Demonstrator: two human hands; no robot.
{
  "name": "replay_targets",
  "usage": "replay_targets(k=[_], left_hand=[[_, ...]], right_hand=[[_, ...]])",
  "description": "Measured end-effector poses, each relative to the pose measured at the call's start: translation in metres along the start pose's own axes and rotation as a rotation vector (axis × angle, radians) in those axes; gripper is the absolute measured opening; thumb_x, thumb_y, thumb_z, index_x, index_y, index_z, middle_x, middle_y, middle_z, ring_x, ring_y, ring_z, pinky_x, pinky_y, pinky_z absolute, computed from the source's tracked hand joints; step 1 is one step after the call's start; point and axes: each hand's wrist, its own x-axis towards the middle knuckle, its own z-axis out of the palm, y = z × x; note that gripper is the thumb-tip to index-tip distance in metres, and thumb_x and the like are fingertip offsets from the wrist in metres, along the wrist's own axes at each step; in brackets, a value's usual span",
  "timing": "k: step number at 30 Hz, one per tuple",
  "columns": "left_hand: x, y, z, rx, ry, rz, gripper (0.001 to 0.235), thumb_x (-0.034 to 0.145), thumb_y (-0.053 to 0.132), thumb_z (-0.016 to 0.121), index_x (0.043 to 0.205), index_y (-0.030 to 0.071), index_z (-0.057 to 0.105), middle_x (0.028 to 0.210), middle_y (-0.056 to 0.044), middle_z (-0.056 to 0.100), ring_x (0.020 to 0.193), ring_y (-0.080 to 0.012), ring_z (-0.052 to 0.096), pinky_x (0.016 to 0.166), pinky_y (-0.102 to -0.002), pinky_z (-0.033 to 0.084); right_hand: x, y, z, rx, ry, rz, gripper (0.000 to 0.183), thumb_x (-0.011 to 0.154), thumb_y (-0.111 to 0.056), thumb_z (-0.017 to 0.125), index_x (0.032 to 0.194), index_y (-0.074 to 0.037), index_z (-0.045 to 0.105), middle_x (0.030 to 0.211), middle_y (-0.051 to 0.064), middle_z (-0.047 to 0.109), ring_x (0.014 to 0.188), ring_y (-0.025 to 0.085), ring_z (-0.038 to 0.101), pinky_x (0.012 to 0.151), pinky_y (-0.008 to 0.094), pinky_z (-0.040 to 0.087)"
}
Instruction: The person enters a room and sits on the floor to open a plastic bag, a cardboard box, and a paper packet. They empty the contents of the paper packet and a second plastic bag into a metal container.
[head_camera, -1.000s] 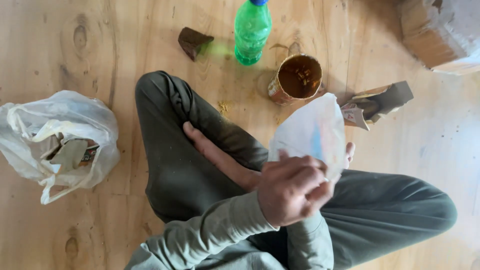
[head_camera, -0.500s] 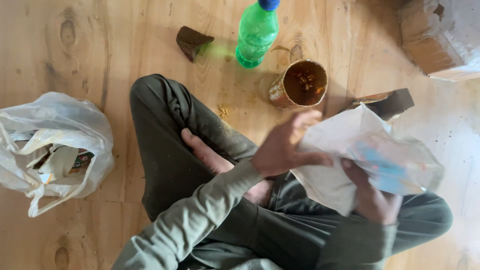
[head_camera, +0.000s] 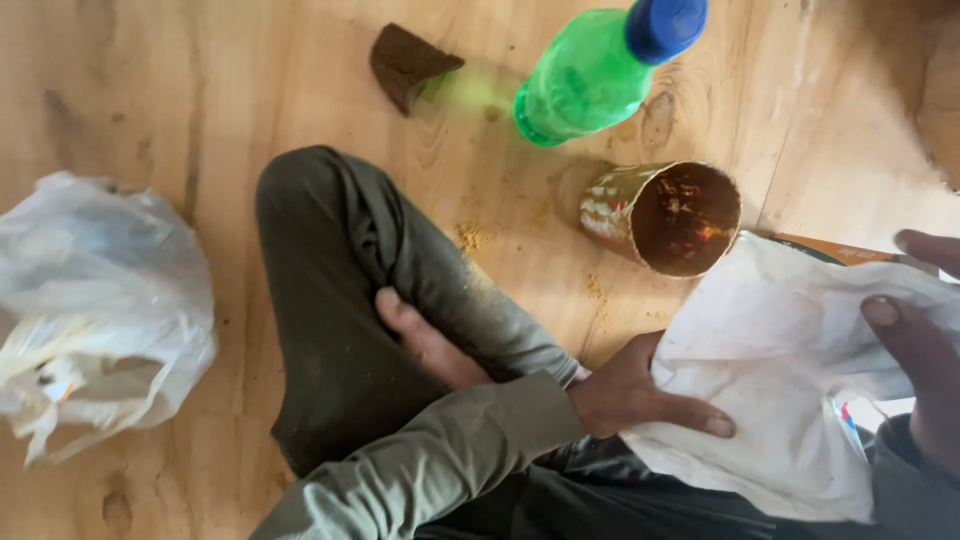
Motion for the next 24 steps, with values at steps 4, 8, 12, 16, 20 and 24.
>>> replay_targets(k=[4,8,12,16,20,24], left_hand=[[0.001,0.01,-0.011,-0.201,-0.069,-0.111,0.078,0.086,0.011,0.084,0.152,-0.006,0.046,0.135,-0.012,0.063,0.126,-0.021,0.059,0.114,-0.039,0.048],[0.001,0.025,-0.017,-0.328,-0.172,-0.209,0.081,0.09,0.007,0.08,0.157,-0.006,0.037,0.14,-0.015,0.057,0.129,-0.025,0.054,0.117,-0.04,0.044],[0.005,0.044,-0.007,-0.456,-0.179,-0.201,0.083,0.094,0.007,0.079,0.159,-0.004,0.029,0.149,-0.012,0.046,0.141,-0.0208,0.042,0.124,-0.037,0.035],[0.006,0.061,0.0,-0.532,-0.142,-0.16,0.088,0.096,0.011,0.08,0.163,-0.002,0.024,0.157,-0.011,0.038,0.147,-0.0203,0.035,0.129,-0.036,0.029],[0.004,0.067,0.004,-0.497,-0.145,-0.128,0.084,0.102,0.016,0.077,0.163,-0.001,0.022,0.159,-0.01,0.035,0.15,-0.0186,0.032,0.129,-0.034,0.025],[-0.001,0.034,-0.001,-0.367,-0.167,-0.028,0.074,0.107,0.022,0.07,0.161,0.0,0.025,0.157,-0.007,0.036,0.149,-0.0167,0.033,0.128,-0.032,0.026]], right_hand=[[0.037,-0.014,0.002,0.009,-0.043,0.237,0.055,0.107,-0.015,0.062,0.156,-0.001,0.043,0.113,0.03,0.069,0.097,0.036,0.073,0.083,0.043,0.062],[0.068,0.003,0.007,-0.056,-0.072,0.401,0.058,0.105,-0.017,0.062,0.159,-0.008,0.043,0.105,0.031,0.071,0.085,0.036,0.075,0.067,0.044,0.06],[0.08,-0.034,0.032,-0.123,-0.076,0.341,0.056,0.102,-0.013,0.061,0.156,-0.002,0.049,0.102,0.031,0.07,0.085,0.037,0.074,0.075,0.043,0.064],[0.086,-0.038,0.037,-0.236,-0.093,0.381,0.051,0.102,-0.012,0.061,0.151,-0.003,0.051,0.1,0.027,0.069,0.08,0.038,0.074,0.068,0.045,0.064],[0.087,-0.021,0.033,-0.111,-0.122,0.408,0.051,0.102,-0.016,0.062,0.151,-0.005,0.053,0.098,0.024,0.07,0.079,0.035,0.075,0.066,0.045,0.065],[0.089,-0.02,0.036,-0.141,-0.141,0.419,0.052,0.104,-0.018,0.063,0.153,-0.006,0.053,0.098,0.025,0.071,0.076,0.036,0.075,0.065,0.045,0.065]])
